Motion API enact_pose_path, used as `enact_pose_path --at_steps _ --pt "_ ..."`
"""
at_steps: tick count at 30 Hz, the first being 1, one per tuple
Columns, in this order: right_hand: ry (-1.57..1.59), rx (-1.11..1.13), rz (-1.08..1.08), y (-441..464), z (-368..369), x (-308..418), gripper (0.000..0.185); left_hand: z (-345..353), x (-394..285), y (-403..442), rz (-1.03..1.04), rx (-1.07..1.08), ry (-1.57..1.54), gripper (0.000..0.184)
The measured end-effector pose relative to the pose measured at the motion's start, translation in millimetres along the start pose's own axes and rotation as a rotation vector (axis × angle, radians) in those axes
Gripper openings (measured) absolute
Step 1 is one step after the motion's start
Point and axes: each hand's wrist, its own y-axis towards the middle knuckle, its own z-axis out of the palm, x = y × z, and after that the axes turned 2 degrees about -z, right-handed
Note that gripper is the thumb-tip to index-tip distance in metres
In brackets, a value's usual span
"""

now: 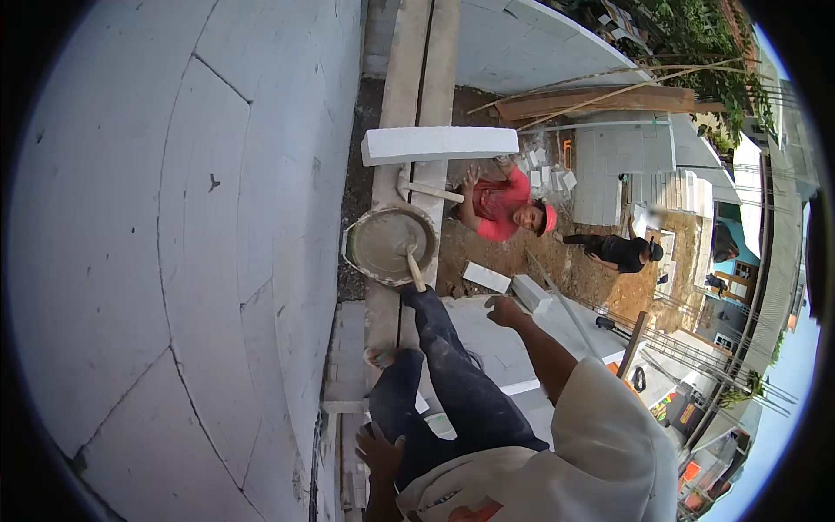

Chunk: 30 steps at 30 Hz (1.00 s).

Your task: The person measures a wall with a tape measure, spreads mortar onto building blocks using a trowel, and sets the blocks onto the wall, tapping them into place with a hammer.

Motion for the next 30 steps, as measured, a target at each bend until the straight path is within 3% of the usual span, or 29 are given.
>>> enact_pose_path --at_steps 1,3,4,5,6,7,9,14,15,17,20,23,26,29,30 --pt "-0.018 0.001 0.086 40 0 4 0.037 4 -9 17 -0.006 0.028 0.01 0.1" --pt "-0.105 -0.05 0.072 134 -1 2 0.035 14 -24 46 0.039 0.121 0.009 0.104" --pt "-0.115 -0.112 -0.033 196 14 -23 0.037 18 -33 58 0.026 0.152 0.017 0.104" --pt "-0.155 -0.125 0.02 254 18 -29 0.038 23 -43 71 0.007 0.133 -0.023 0.104" --pt "-0.084 -0.189 0.088 261 -24 33 0.041 25 -53 81 -0.013 0.114 -0.062 0.104" --pt "-0.032 -0.24 0.078 324 -6 8 0.043 24 -64 87 -0.027 0.144 -0.058 0.104" --pt "-0.066 -0.332 0.009 397 -10 17 0.058 19 -85 102 -0.122 0.008 -0.012 0.086" --pt "-0.395 -0.441 -0.154 494 -9 37 0.06 37 -81 121 -0.111 -0.016 -0.107 0.086" --pt "-0.447 -0.374 -0.118 509 -6 33 0.057 35 -85 122 -0.12 -0.016 -0.081 0.085" --pt "-0.494 -0.298 -0.082 524 10 14 0.054 34 -87 125 -0.134 -0.011 -0.049 0.085" --pt "-0.542 -0.442 -0.134 534 18 -1 0.048 37 -83 129 -0.108 -0.045 -0.108 0.086" --pt "-0.314 -0.338 -0.03 497 18 3 0.044 40 -79 118 -0.092 -0.051 -0.088 0.085" --pt "-0.315 -0.387 -0.081 451 7 -26 0.048 53 -72 99 -0.148 -0.032 -0.144 0.085" --pt "-0.379 -0.306 0.026 380 -18 -53 0.072 53 -64 90 -0.117 -0.05 -0.185 0.081" --pt "-0.229 -0.317 0.034 340 -26 -56 0.071 50 -63 92 -0.099 -0.06 -0.204 0.079"
